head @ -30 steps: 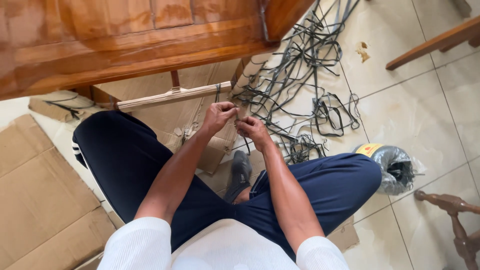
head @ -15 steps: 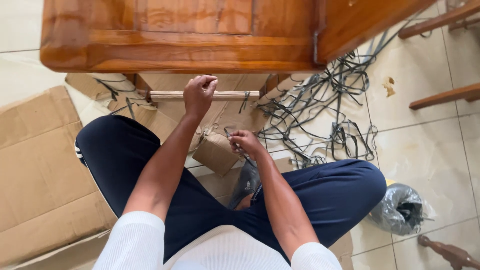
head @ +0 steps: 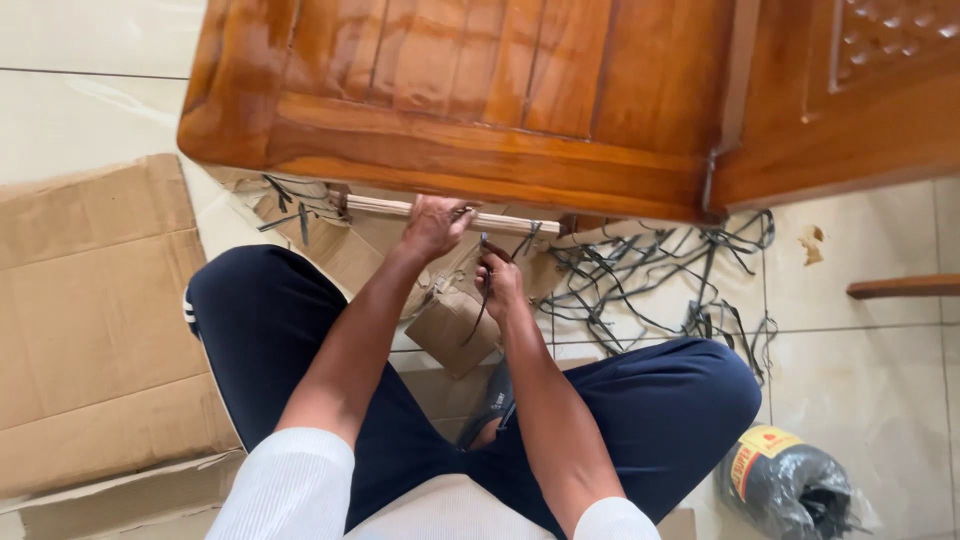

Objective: Use plastic ties to secure cardboard padding onto the rails and legs of a wooden chair.

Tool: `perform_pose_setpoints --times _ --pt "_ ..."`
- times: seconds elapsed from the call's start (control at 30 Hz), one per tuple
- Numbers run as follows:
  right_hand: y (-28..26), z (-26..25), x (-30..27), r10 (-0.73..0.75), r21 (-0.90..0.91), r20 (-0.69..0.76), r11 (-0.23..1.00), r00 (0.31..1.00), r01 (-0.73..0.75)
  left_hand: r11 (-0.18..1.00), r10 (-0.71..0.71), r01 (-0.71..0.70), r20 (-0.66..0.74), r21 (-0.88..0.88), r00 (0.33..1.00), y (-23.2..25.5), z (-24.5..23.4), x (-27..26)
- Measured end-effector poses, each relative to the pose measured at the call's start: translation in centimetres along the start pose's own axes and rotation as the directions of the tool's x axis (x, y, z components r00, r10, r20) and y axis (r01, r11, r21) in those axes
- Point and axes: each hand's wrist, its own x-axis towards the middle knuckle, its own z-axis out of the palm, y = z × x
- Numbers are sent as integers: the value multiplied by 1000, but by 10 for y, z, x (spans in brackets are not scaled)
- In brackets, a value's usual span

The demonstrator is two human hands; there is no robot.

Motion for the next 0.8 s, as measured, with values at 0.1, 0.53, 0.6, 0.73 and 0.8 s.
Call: perform_pose_setpoints --times 0.1,0.53,0.6,0.73,0.8 --pt "0 9 20 11 98 -17 995 1000 -10 986 -168 167 117 13 979 -12 15 11" --pt "-1 19 61 32 243 196 967 980 -81 995 -33 37 -44 95 998 -21 38 30" --pt "-6 20 59 22 232 189 971 982 -66 995 -57 58 -14 84 998 -12 32 32" --pt "-4 15 58 14 224 186 973 982 -56 988 -87 87 -6 124 996 -24 52 34" --pt "-3 15 51 11 217 178 975 984 -50 995 -26 36 -101 94 995 -35 64 36"
